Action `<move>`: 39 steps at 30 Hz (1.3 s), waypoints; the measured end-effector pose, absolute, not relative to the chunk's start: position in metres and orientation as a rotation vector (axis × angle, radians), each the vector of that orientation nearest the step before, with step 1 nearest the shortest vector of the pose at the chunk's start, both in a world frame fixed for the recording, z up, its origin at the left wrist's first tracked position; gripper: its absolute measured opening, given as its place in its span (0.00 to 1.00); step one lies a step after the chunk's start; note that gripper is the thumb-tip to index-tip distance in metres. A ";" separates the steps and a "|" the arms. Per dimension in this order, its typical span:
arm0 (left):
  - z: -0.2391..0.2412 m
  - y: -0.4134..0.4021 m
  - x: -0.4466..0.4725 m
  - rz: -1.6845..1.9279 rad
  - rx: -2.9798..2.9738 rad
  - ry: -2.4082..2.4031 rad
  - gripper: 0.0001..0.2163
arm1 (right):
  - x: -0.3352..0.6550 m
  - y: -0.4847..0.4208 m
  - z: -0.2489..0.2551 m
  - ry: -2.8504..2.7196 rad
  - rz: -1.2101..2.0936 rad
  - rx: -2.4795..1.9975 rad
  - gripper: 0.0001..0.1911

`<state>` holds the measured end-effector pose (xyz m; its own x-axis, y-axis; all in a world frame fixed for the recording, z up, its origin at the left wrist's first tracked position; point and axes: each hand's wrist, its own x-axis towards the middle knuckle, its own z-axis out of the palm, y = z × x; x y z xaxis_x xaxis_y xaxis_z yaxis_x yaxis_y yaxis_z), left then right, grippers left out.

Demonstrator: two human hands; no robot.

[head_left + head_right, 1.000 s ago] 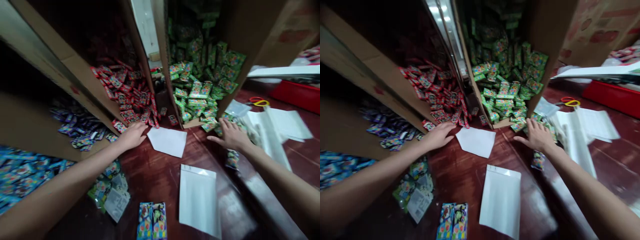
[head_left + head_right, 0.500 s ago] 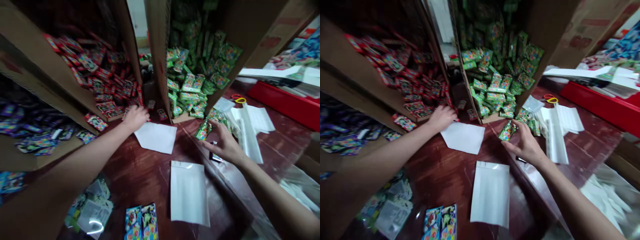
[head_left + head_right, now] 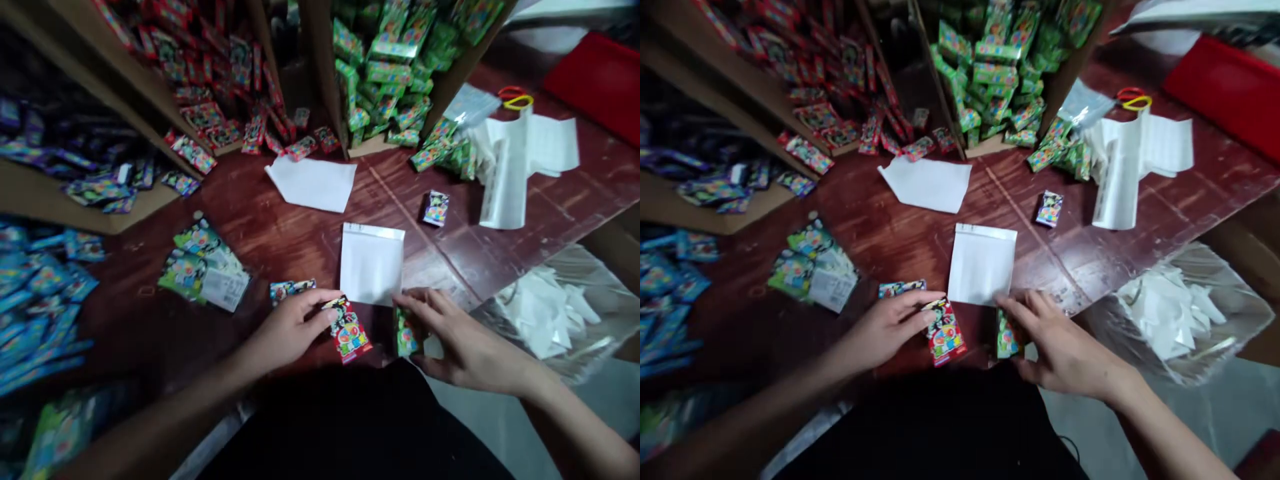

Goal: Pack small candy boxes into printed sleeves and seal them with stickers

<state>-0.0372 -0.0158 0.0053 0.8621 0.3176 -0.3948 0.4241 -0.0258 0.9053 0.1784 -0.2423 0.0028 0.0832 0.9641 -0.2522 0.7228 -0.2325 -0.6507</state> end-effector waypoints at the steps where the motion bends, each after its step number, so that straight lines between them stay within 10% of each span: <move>1: -0.003 -0.029 -0.046 -0.051 1.620 0.621 0.15 | 0.170 -0.247 -0.003 -1.730 0.971 -1.992 0.46; 8: -0.036 -0.083 -0.076 0.610 2.501 0.480 0.23 | 0.162 -0.237 -0.049 -1.749 0.511 -2.180 0.42; 14: -0.046 -0.103 -0.050 0.348 2.848 0.339 0.14 | 0.193 -0.229 -0.052 -1.818 0.423 -2.065 0.42; 23: -0.032 -0.075 -0.042 0.080 2.677 0.465 0.46 | 0.186 -0.248 -0.046 -1.816 0.445 -1.942 0.38; 33: -0.006 -0.062 -0.038 -0.146 2.652 -0.435 0.19 | 0.192 -0.267 -0.036 -1.865 0.611 -1.904 0.41; 39: -0.001 -0.080 -0.040 0.124 2.752 0.326 0.12 | 0.189 -0.262 -0.032 -1.893 0.657 -1.928 0.44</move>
